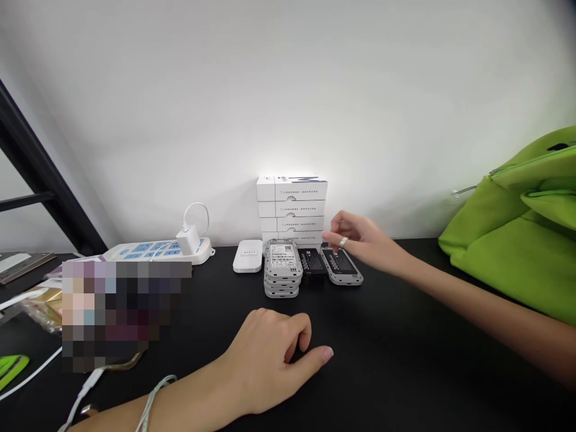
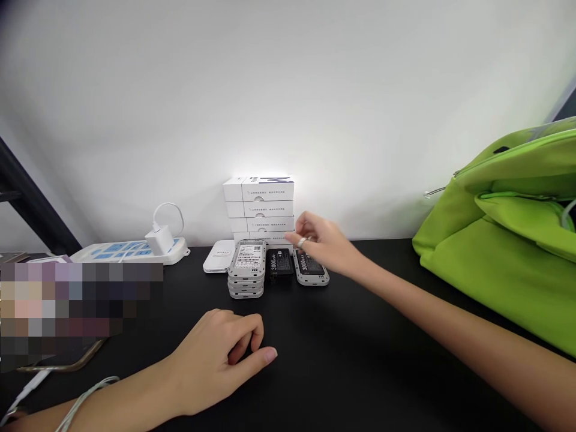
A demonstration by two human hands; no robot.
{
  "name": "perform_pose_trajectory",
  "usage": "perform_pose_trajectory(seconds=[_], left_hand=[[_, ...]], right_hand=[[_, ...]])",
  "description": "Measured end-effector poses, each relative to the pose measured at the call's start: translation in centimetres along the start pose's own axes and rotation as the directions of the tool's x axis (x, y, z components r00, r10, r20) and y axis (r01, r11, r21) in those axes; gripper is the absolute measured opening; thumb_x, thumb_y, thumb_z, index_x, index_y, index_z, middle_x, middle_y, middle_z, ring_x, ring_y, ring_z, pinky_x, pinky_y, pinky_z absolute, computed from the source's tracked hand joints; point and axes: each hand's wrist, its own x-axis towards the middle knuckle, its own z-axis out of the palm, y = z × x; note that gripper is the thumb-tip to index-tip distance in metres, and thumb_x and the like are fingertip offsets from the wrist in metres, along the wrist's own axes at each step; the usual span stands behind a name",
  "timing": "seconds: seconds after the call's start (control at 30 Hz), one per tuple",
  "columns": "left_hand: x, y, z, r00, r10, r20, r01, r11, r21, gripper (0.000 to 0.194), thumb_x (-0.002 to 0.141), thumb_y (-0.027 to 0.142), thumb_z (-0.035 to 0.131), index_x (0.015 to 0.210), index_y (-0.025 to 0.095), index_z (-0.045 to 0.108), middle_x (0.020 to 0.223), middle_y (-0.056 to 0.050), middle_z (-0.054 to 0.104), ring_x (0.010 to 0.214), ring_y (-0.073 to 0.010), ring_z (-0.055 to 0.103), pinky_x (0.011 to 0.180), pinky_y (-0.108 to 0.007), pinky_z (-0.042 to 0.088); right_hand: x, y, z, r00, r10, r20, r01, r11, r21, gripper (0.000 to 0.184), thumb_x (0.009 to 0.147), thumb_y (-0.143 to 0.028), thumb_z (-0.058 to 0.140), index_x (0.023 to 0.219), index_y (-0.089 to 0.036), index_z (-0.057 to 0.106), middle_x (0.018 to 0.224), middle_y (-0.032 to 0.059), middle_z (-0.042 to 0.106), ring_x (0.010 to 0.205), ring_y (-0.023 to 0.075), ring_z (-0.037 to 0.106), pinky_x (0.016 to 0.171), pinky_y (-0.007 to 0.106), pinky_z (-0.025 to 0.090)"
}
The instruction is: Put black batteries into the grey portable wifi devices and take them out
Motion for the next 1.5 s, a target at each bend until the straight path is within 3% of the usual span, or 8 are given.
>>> perform_pose_trajectory(seconds=[0.13,0.23,0.57,0.83,1.1,1.2,1.3,1.5], left_hand=[[0.0,-0.1,0.0,1.0,0.014,-0.013,-0.014,1.0,0.006,0.032,0.09,0.046,0.055,0.071,0.02,0.051,0.047,0.008,0.041,0.047,-0.0099,0.043,0.053,-0.025,0.025],[0.0,-0.2,-0.1,1.0,0.015,-0.023,-0.015,1.0,0.004,0.032,0.089,0.045,0.056,0.071,0.02,0.051,0.048,0.008,0.042,0.047,-0.0094,0.044,0.053,-0.024,0.026],[0.0,-0.1,-0.1,0.998,0.047,-0.044,-0.049,0.998,-0.047,0.048,0.088,0.052,0.056,0.057,0.018,0.044,0.047,0.006,0.044,0.045,-0.0089,0.042,0.052,-0.024,0.029],[0.1,-0.1,0.2,0.999,0.043,-0.027,-0.043,0.999,0.028,0.06,0.065,0.069,0.072,0.057,0.019,0.04,0.045,0.008,0.041,0.043,-0.0083,0.036,0.051,-0.025,0.026],[0.4,0.0,0.1,0.999,0.036,0.008,-0.037,0.997,0.061,0.052,0.074,0.058,0.07,0.059,0.019,0.039,0.048,0.007,0.04,0.045,-0.0093,0.035,0.051,-0.025,0.023],[0.3,-0.1,0.2,0.999,0.048,0.013,-0.049,0.997,0.056,0.049,0.077,0.056,0.068,0.06,0.019,0.039,0.049,0.007,0.042,0.046,-0.0097,0.036,0.052,-0.026,0.024],[0.3,-0.1,0.2,0.999,0.043,0.014,-0.044,0.998,0.051,0.045,0.078,0.052,0.067,0.062,0.019,0.041,0.048,0.007,0.042,0.046,-0.0096,0.037,0.052,-0.026,0.024],[0.2,-0.2,0.2,0.999,0.051,0.01,-0.051,0.997,0.063,0.039,0.079,0.047,0.065,0.065,0.02,0.042,0.049,0.008,0.042,0.047,-0.0102,0.039,0.053,-0.026,0.025]], right_hand=[[1.1,-2.2,3.8,0.995,0.011,0.101,-0.011,1.0,-0.004,0.036,0.082,-0.043,0.063,0.069,-0.025,0.034,0.052,-0.0093,0.041,0.048,0.0122,0.044,0.048,0.027,0.033],[1.7,-2.2,5.1,0.994,0.011,0.109,-0.01,1.0,-0.006,0.031,0.077,-0.029,0.065,0.07,-0.025,0.034,0.052,-0.0099,0.041,0.049,0.0123,0.046,0.048,0.026,0.031],[-5.6,-1.5,2.0,0.987,0.105,0.124,-0.125,0.98,0.158,0.033,0.078,-0.025,0.065,0.075,-0.026,0.033,0.056,-0.0109,0.041,0.047,0.0089,0.04,0.044,0.023,0.033],[-10.0,-0.3,3.3,0.97,0.187,0.157,-0.196,0.98,0.041,0.03,0.082,-0.027,0.061,0.074,-0.026,0.032,0.059,-0.0083,0.043,0.052,0.0114,0.042,0.048,0.024,0.037],[-9.1,-0.2,3.1,0.978,0.132,0.16,-0.126,0.991,-0.047,0.029,0.085,-0.036,0.061,0.069,-0.024,0.039,0.061,-0.0058,0.045,0.052,0.0108,0.039,0.047,0.026,0.034],[-7.0,0.2,1.9,0.993,-0.016,0.118,0.037,0.983,-0.179,0.022,0.086,-0.037,0.06,0.077,-0.024,0.044,0.085,0.0016,0.06,0.061,0.0138,0.045,0.055,0.03,0.041],[-4.0,0.5,0.8,0.967,-0.126,0.219,0.186,0.942,-0.28,0.021,0.084,-0.039,0.062,0.092,-0.026,0.048,0.117,0.0068,0.059,0.089,0.0222,0.055,0.077,0.037,0.048],[0.0,0.5,0.6,0.911,-0.041,0.411,0.201,0.914,-0.353,0.043,0.08,-0.04,0.064,0.116,-0.021,0.047,0.122,0.0123,0.055,0.119,0.0315,0.049,0.101,0.048,0.041]])
